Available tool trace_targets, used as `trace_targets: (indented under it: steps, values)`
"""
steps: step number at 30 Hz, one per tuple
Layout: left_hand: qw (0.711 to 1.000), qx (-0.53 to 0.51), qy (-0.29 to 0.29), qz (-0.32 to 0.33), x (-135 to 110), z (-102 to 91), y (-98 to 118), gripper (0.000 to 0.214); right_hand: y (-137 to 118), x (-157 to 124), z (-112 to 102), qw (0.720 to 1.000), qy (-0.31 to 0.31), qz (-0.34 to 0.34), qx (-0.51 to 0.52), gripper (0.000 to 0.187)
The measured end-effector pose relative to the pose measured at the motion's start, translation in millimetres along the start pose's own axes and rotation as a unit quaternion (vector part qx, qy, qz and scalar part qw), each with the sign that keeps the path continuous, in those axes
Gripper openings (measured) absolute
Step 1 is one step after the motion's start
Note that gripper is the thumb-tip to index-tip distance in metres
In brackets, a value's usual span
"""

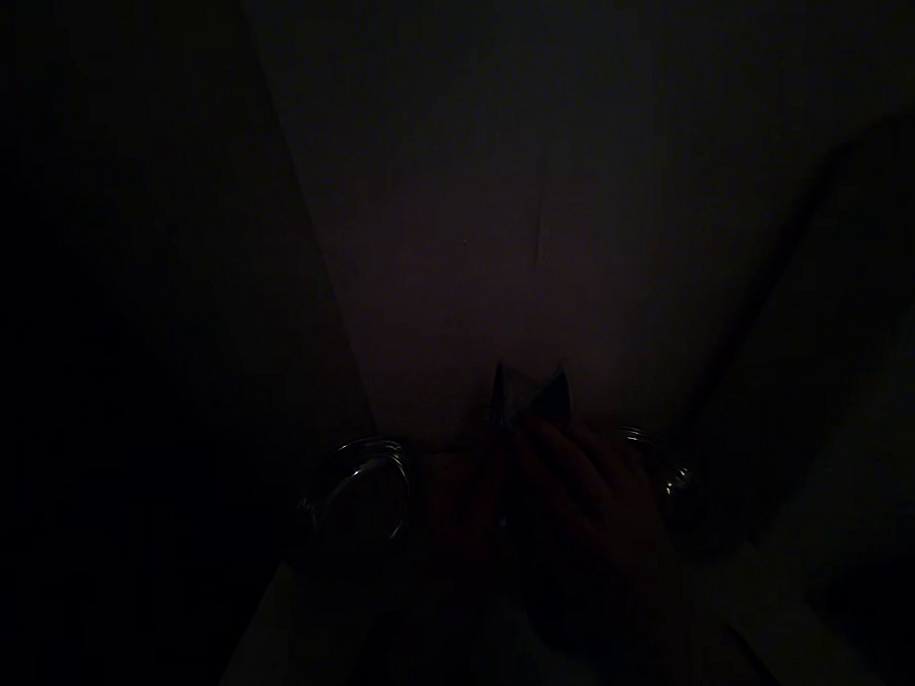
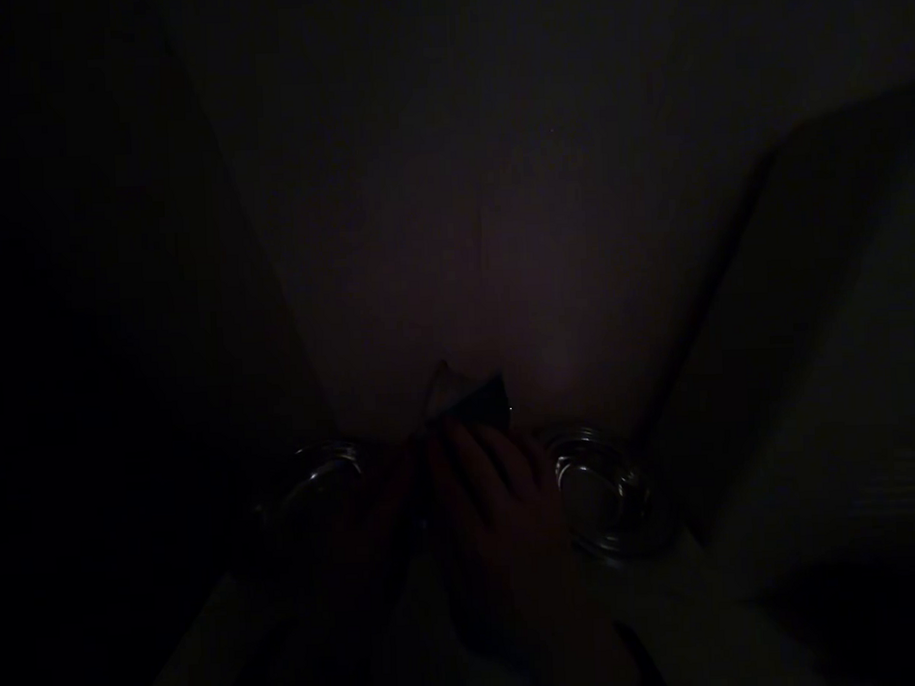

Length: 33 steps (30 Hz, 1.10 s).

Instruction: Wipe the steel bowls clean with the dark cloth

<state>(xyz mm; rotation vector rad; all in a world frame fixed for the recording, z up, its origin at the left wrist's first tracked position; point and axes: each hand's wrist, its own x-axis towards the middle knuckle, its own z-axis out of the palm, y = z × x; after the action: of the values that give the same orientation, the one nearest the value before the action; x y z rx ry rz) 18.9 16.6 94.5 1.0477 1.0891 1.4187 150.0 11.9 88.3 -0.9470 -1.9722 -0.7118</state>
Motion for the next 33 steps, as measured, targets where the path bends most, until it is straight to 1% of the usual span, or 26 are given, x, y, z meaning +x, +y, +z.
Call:
trace_targets:
  steps: [3, 5, 12, 19, 24, 28, 30, 33]
  values:
    - [0.999, -0.016, 0.043, 0.009, 4, -2.1, -4, 0.034, -7, 0, 3, 1.0, 0.009, -0.019, 0.011, 0.034]
    - [0.998, -0.02, 0.053, 0.026, 5, -3.3, -3, 0.033, -10, -1, 5, 1.0, 0.012, -0.022, 0.016, 0.034]
    - [0.995, -0.027, 0.026, 0.091, 3, -6.7, 2, 0.025, -12, -5, 11, 0.999, 0.022, -0.032, 0.033, 0.033]
    - [0.989, -0.047, -0.001, 0.143, 9, -5.5, -6, 0.027, -16, -6, 12, 0.998, 0.042, -0.03, 0.028, 0.032]
    - [0.985, -0.056, -0.029, 0.162, 7, -5.3, -16, 0.026, -8, -3, 6, 1.0, 0.02, -0.005, -0.003, 0.034]
    - [0.984, -0.06, -0.045, 0.162, 5, -4.6, -22, 0.025, -2, 0, 2, 1.0, 0.021, 0.016, -0.018, 0.032]
    - [0.983, -0.063, -0.046, 0.164, 5, -4.5, -23, 0.027, -2, 1, 2, 0.999, 0.021, 0.021, -0.016, 0.032]
    - [0.982, -0.074, -0.038, 0.171, 5, -5.0, -19, 0.027, -7, 0, 4, 1.0, 0.023, 0.005, -0.003, 0.033]
